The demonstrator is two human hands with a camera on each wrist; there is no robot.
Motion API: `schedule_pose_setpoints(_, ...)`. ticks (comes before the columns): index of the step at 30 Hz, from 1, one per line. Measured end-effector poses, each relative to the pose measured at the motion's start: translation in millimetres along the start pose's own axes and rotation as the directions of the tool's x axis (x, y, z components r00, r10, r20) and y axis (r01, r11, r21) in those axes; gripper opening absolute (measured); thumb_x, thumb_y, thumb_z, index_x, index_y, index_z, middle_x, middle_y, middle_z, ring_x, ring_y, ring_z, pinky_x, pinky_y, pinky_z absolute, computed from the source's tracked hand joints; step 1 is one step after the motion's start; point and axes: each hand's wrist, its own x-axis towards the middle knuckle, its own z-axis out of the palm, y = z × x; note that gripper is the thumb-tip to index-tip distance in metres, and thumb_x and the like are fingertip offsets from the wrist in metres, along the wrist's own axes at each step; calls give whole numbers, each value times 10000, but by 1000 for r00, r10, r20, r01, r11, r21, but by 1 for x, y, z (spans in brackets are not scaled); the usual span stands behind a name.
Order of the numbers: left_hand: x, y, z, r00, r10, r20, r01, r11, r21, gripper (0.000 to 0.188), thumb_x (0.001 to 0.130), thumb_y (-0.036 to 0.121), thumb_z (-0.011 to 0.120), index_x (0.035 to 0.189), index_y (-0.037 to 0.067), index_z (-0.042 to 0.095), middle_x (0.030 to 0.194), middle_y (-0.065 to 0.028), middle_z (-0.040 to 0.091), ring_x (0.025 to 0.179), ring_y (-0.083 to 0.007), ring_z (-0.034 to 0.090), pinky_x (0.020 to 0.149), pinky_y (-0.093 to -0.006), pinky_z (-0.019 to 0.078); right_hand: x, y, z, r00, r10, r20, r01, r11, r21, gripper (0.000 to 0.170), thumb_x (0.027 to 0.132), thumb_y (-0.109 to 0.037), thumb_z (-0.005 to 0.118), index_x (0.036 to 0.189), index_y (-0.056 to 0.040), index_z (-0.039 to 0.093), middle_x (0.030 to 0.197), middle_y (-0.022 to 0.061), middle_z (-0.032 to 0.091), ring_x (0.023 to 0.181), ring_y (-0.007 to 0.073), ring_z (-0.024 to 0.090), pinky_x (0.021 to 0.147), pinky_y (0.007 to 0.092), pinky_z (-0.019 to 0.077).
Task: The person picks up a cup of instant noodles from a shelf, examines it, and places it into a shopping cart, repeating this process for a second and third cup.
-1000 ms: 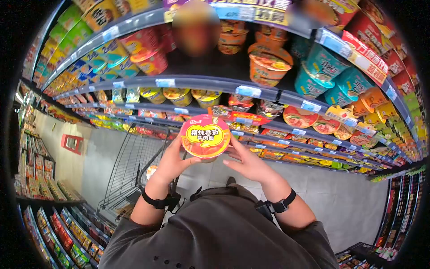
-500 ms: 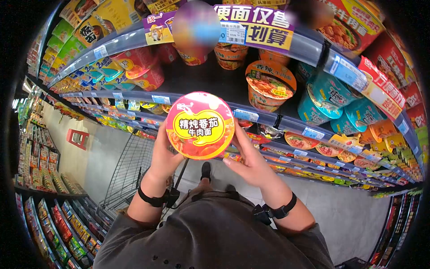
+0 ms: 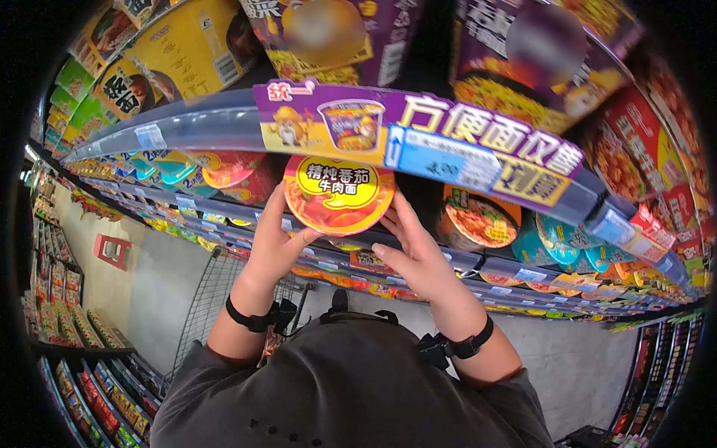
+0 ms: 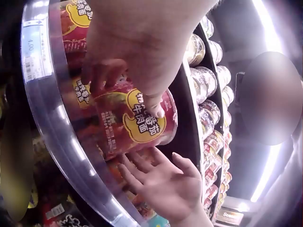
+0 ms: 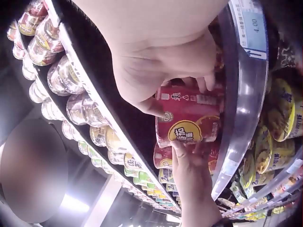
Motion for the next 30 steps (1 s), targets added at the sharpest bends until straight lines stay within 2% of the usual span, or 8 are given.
schedule_pose_setpoints(3,18,-10,-12,996,-53,66,48,997,64,789,822,235,868,1459,-25,484,1395,-170,606,1308,-300,578,1111,-402,428,19,12,-3,997,65,-32,-64,998,13,918,925,57,596,1662,-18,55,1685,152,217,1561,269,244,1275,449,200)
schedule_pose_setpoints(9,27,-37,-26,990,-61,126,46,992,119,706,838,271,847,1399,-11,524,1323,-237,620,1248,-452,575,1034,-456,485,35,17,-4,981,190,-33,-193,977,-87,712,959,-4,625,1584,27,286,1619,176,351,1531,265,304,1278,425,197)
schedule_pose_setpoints(14,26,-39,-42,987,-48,153,18,981,193,602,865,291,824,1321,-8,569,1212,-235,659,1141,-465,618,958,-461,510,40,22,0,986,153,-67,-166,940,-299,564,958,-126,684,1472,5,491,1466,179,552,1379,269,487,1165,398,354)
schedule_pose_setpoints(15,24,-39,-45,984,-70,162,35,976,213,598,868,292,822,1319,-10,571,1200,-239,661,1129,-465,623,950,-460,514,43,21,1,986,153,-63,-165,940,-299,564,958,-126,684,1472,5,491,1466,179,552,1379,269,487,1165,398,354)
schedule_pose_setpoints(17,22,-41,-50,985,-72,158,37,976,213,599,875,293,816,1324,-17,569,1190,-246,664,1122,-468,627,945,-461,516,47,17,1,958,279,62,-248,918,-310,749,938,69,594,1597,38,239,1658,149,269,1548,259,271,1280,474,217)
schedule_pose_setpoints(23,15,-42,-55,991,-77,105,56,980,193,652,907,287,791,1392,-60,527,1229,-288,657,1171,-478,619,970,-465,515,56,20,12,970,237,58,-214,941,-264,841,944,62,588,1638,31,113,1678,176,225,1542,302,282,1268,466,238)
schedule_pose_setpoints(24,13,-42,-54,993,-78,92,60,980,189,681,914,284,786,1423,-72,505,1258,-299,648,1197,-477,613,985,-465,514,55,23,16,987,161,3,-156,963,-220,748,956,-20,635,1602,11,260,1617,217,354,1514,314,361,1232,456,304)
schedule_pose_setpoints(30,-18,-27,-46,992,-121,-30,124,948,291,717,924,203,776,1496,-73,443,1349,-293,624,1266,-425,612,1045,-429,503,37,9,10,984,177,31,-171,976,-138,817,940,47,575,1647,-42,176,1639,197,332,1529,302,339,1228,454,300)
